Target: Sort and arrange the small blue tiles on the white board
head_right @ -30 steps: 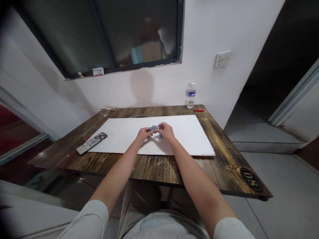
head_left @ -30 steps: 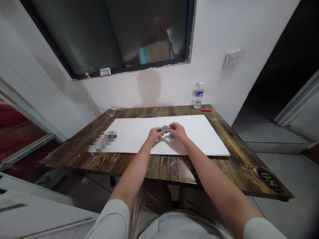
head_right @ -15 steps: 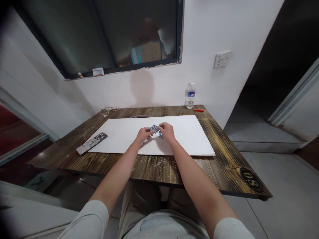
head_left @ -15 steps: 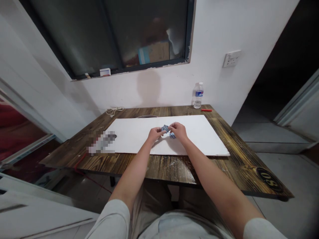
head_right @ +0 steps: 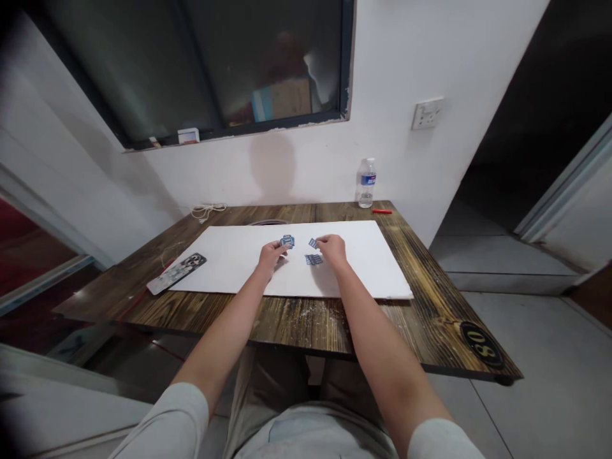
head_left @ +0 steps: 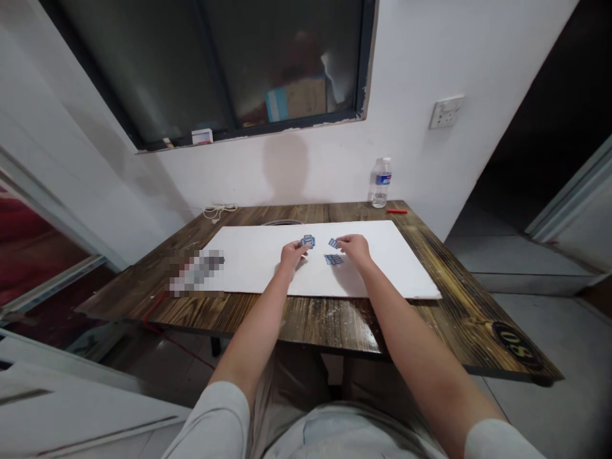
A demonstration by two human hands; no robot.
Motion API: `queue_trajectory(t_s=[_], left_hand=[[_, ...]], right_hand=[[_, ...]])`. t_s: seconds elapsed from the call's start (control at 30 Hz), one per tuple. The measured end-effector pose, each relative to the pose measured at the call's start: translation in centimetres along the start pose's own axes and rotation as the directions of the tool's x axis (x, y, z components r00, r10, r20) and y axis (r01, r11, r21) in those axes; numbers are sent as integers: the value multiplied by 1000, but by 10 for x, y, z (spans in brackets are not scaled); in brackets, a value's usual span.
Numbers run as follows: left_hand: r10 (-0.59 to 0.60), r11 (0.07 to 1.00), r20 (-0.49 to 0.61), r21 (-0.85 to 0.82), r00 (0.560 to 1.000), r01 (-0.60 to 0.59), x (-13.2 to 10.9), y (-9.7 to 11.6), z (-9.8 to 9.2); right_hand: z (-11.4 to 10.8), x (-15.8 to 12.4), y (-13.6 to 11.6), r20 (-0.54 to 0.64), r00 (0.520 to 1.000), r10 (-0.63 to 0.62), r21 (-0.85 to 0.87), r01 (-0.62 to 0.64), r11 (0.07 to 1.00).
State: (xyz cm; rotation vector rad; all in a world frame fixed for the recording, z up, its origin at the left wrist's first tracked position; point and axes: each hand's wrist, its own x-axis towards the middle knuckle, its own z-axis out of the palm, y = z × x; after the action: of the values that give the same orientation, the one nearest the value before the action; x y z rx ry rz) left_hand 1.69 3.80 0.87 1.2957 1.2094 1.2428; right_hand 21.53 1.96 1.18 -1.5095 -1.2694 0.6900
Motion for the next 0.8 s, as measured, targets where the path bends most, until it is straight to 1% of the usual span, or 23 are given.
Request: queue_trajectory(t_s=[0.07, 0.13, 0.23, 0.3, 0.4, 0.47, 0.57, 0.6, 0.67, 0.73, 0.8], left_hand=[[10, 1000, 0, -1, 1000, -10, 0, 0, 0], [27, 1000, 5, -1, 1000, -27, 1, 0, 0], [25, 1000, 10, 9, 1000, -25, 2, -1, 0], [16, 1000, 9, 23, 1000, -16, 2, -2, 0], [7, 1000, 14, 29, 1000, -8, 2, -2, 0], [3, 1000, 20, 19, 1000, -3, 1, -1, 0], [-5, 1000, 27, 17, 1000, 5, -1, 0, 1], [-8, 1000, 30, 25, 1000, 7, -1, 1, 1], [-8, 999, 44, 54, 999, 5, -2, 2, 2], [9, 996, 75, 89, 997, -16, -3, 3, 3], [31, 992, 116, 120, 993, -45, -4, 3, 3]], right_hand=[[-4, -1, 0, 19, 1000, 21, -138, -18, 990], [-7, -2, 1, 22, 999, 27, -233, -21, 972], [-9, 0, 5, 19, 1000, 0, -364, 7, 931], [-9, 3, 11, 33, 999, -26, -431, 38, 901], [-7, 6, 20, 61, 998, -26, -506, 53, 861], [-6, 4, 22, 31, 999, -16, -587, 31, 809], [-4, -2, 16, -14, 1000, -26, -678, 10, 735], [-4, -4, 12, -13, 999, -42, -681, 22, 732], [-3, -7, 3, -12, 996, -94, -645, 64, 761], [1, -9, -4, -2, 990, -144, -548, 120, 828], [7, -10, -9, 42, 977, -208, -397, 207, 894]])
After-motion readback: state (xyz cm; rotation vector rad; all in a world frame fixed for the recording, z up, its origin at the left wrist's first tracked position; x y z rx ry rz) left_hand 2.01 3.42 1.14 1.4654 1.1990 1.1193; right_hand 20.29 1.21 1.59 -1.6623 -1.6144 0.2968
